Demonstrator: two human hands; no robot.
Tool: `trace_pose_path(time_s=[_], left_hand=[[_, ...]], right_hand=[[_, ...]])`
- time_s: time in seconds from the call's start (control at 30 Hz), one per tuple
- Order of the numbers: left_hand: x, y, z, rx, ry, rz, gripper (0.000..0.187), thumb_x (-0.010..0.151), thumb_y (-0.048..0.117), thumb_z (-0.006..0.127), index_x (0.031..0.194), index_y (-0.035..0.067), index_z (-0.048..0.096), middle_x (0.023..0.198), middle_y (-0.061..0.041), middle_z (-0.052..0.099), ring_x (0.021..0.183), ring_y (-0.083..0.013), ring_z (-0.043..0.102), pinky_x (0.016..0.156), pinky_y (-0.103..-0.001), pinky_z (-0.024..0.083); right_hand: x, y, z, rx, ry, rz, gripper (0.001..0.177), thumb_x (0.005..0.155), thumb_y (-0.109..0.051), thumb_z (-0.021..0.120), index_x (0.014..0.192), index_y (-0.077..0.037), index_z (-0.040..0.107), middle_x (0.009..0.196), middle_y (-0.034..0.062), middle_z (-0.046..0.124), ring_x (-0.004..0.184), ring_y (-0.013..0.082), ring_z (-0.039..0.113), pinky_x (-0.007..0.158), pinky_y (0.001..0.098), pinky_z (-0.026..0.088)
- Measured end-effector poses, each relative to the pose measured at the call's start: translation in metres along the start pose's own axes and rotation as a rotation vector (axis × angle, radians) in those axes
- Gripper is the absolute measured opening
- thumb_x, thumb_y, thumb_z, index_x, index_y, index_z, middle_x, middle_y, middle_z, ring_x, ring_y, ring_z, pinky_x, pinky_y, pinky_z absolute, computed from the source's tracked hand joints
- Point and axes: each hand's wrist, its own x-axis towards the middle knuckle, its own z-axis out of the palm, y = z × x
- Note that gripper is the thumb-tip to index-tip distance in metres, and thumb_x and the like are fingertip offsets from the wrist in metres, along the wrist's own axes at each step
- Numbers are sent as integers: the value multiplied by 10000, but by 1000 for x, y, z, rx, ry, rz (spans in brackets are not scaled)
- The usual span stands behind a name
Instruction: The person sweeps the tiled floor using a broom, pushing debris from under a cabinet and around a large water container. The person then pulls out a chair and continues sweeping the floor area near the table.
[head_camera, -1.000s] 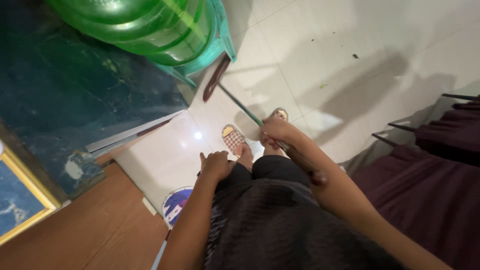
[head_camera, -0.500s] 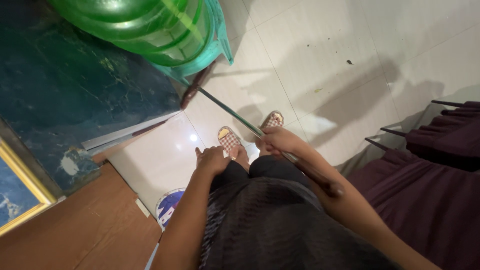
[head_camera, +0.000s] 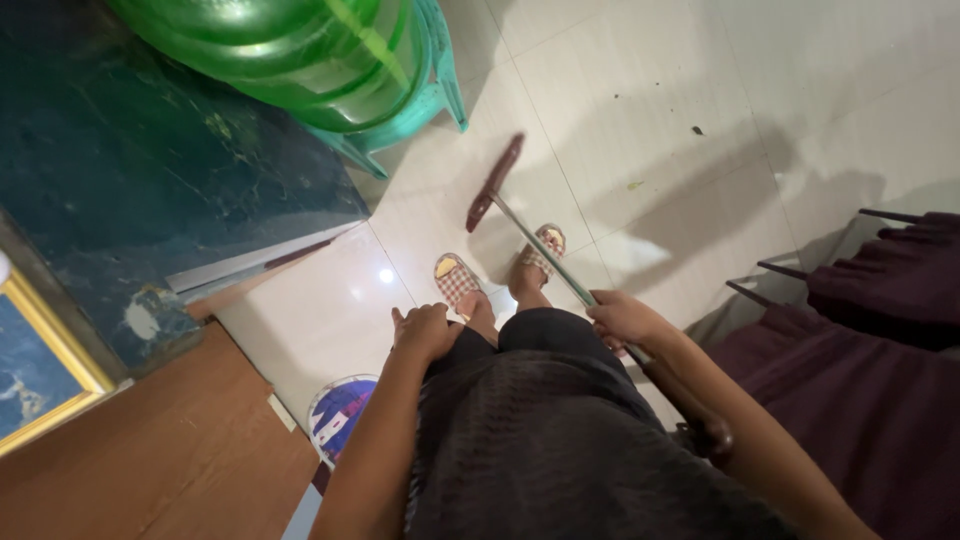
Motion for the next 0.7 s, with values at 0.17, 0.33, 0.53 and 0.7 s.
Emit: trace_pose_path(time_s=[0.17, 0.33, 0.53, 0.7], left_hand=[[0, 10, 14, -3, -29, 9, 488, 916, 488, 655, 1230, 114, 658, 1261, -117, 692, 1254, -312, 607, 1209, -658, 201], [3, 30, 5, 3, -3, 20, 499, 919, 485, 646, 1253, 115, 657, 1252, -123, 702, 1247, -316, 620, 1210, -647, 218], [13, 46, -21, -25, 24, -18, 527, 971, 528, 559, 1283, 114, 651, 1293, -117, 686, 1267, -323, 607, 1226, -632, 196], [13, 45, -26, -36, 35, -51, 524, 943, 518, 580, 1298, 136, 635, 1327, -114, 646, 1295, -321, 569, 1210, -626, 184]], right_hand=[[23, 10, 22, -167, -85, -90, 333, 948, -174, 557, 1276, -122, 536, 626, 23, 540, 425, 127, 500, 394, 297, 446], [109, 25, 59, -331, -145, -281, 387, 915, -155, 636, 1197, 108, 606, 693, 126, 641, 470, 192, 604, 424, 330, 491], [121, 44, -64, -400, 64, 11, 496, 925, -147, 626, 1419, -156, 582, 710, 110, 648, 537, 200, 576, 450, 344, 478], [84, 28, -179, -431, 251, -11, 362, 945, -131, 605, 1288, -17, 582, 720, 139, 651, 543, 216, 599, 458, 370, 484]])
